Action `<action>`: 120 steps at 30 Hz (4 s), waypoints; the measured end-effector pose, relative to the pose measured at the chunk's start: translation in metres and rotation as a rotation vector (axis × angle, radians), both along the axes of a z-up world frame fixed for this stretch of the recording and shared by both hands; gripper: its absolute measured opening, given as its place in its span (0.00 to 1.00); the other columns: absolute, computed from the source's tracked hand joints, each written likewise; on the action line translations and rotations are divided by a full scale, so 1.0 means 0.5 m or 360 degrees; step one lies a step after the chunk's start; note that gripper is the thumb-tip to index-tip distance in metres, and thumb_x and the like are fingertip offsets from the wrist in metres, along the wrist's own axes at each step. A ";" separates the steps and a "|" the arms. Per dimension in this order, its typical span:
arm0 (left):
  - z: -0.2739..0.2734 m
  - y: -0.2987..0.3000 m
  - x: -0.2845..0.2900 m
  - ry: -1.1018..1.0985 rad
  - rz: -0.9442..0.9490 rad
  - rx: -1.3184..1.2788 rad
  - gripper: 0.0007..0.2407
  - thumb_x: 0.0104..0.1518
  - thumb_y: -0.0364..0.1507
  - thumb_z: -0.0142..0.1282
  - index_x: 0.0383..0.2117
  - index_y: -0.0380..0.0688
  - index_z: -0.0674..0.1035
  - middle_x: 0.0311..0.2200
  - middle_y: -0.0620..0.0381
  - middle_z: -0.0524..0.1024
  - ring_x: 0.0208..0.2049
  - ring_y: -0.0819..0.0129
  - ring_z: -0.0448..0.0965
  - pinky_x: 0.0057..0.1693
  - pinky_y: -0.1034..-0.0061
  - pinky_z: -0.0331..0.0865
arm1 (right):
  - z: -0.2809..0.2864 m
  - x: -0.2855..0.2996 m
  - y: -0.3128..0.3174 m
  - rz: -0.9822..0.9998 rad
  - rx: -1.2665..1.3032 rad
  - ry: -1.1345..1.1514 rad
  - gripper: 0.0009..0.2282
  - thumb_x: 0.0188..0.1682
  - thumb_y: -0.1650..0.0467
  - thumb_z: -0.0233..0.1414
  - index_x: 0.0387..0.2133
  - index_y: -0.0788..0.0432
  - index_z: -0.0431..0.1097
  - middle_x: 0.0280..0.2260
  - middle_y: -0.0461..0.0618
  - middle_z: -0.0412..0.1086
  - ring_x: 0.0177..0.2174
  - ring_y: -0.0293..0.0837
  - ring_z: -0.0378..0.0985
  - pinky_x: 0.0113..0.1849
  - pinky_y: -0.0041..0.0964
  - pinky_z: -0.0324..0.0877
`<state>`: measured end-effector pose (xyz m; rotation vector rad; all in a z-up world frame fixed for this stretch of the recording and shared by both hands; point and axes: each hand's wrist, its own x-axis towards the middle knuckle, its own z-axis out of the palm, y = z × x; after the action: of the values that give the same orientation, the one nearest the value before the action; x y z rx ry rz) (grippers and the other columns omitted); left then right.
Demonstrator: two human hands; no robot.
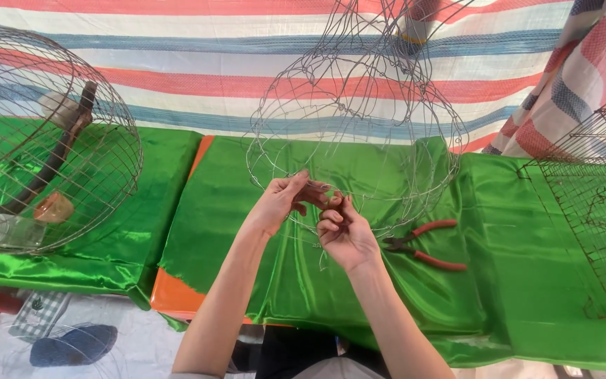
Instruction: Tightening and securing wire loops on a wire mesh structure using hands.
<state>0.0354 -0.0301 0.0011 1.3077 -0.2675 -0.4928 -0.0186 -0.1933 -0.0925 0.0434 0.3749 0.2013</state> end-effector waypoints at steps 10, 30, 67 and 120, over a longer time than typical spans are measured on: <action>0.014 0.002 0.000 0.0017 0.0041 0.0096 0.17 0.66 0.40 0.51 0.37 0.39 0.85 0.29 0.48 0.85 0.28 0.63 0.86 0.28 0.83 0.69 | 0.034 -0.020 0.015 0.0187 0.0145 0.0064 0.07 0.56 0.66 0.49 0.37 0.54 0.73 0.29 0.33 0.69 0.21 0.32 0.60 0.24 0.25 0.55; -0.003 -0.023 0.010 -0.0087 0.0151 0.0114 0.09 0.53 0.32 0.69 0.33 0.40 0.86 0.21 0.50 0.82 0.15 0.73 0.76 0.21 0.88 0.58 | 0.166 -0.121 0.021 -0.0085 -0.3325 -0.0582 0.15 0.56 0.77 0.47 0.56 0.65 0.64 0.29 0.57 0.74 0.25 0.44 0.77 0.27 0.37 0.74; -0.232 -0.095 -0.095 -0.1372 0.0233 0.1496 0.05 0.59 0.33 0.59 0.38 0.57 0.83 0.28 0.65 0.78 0.38 0.66 0.80 0.54 0.69 0.65 | 0.431 0.025 -0.041 0.1853 -0.4093 -0.1053 0.14 0.59 0.74 0.42 0.57 0.59 0.67 0.44 0.56 0.76 0.37 0.46 0.83 0.47 0.42 0.77; -0.146 -0.066 -0.071 -0.0958 -0.0052 0.1039 0.05 0.54 0.23 0.58 0.34 0.50 0.81 0.31 0.58 0.83 0.39 0.57 0.83 0.51 0.63 0.73 | 0.401 -0.059 -0.117 0.1223 -0.4148 -0.0378 0.16 0.60 0.63 0.46 0.52 0.63 0.67 0.33 0.58 0.77 0.26 0.48 0.81 0.38 0.43 0.76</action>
<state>-0.0003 -0.0629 -0.0720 2.0843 -0.6651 -0.1978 -0.0483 -0.2517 0.1081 -2.6959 0.1513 0.3279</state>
